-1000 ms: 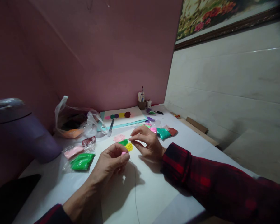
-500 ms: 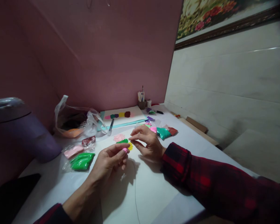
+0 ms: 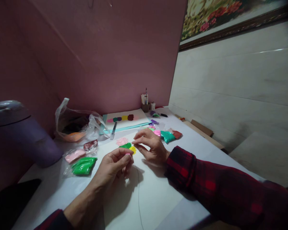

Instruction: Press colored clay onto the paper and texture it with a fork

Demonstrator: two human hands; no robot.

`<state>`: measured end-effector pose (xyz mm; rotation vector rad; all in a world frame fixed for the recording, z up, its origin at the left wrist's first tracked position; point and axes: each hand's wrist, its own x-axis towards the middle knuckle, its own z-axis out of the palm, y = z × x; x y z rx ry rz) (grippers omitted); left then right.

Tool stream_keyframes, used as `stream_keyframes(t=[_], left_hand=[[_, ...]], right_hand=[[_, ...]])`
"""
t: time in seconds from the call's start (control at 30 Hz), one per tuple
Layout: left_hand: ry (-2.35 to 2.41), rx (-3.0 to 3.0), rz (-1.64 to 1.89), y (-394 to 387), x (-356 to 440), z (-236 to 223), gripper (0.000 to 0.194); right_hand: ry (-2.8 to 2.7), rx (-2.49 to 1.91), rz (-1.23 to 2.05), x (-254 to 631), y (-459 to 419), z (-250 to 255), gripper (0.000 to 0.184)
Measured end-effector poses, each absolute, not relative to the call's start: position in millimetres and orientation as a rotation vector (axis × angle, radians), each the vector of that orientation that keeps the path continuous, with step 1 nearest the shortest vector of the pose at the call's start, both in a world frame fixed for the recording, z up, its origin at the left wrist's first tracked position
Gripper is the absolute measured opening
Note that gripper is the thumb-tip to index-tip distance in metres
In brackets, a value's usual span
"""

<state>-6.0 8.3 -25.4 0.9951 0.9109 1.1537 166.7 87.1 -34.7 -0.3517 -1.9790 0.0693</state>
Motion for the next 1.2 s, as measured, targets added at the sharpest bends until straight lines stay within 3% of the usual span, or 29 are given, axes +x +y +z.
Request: stream_keyframes(t=[0.53, 0.73, 0.93, 1.2], left_hand=[[0.992, 0.953, 1.128, 4.3, -5.4, -23.1, 0.024], [0.964, 0.925, 1.174, 6.0, -3.0, -21.6, 0.033], [0.92, 1.021, 1.187, 9.1, -5.6, -24.1, 0.024], [0.922, 0.974, 1.183, 9.1, -6.9, -26.9, 0.032]], right_hand=[[-1.983, -0.356, 0.082, 166.9, 87.2, -35.1, 0.014], [-1.988, -0.358, 0.096, 167.1, 87.0, -35.4, 0.015], [-1.984, -0.354, 0.08, 166.9, 87.2, -34.9, 0.014], [-1.983, -0.362, 0.091, 166.5, 87.0, -35.2, 0.014]])
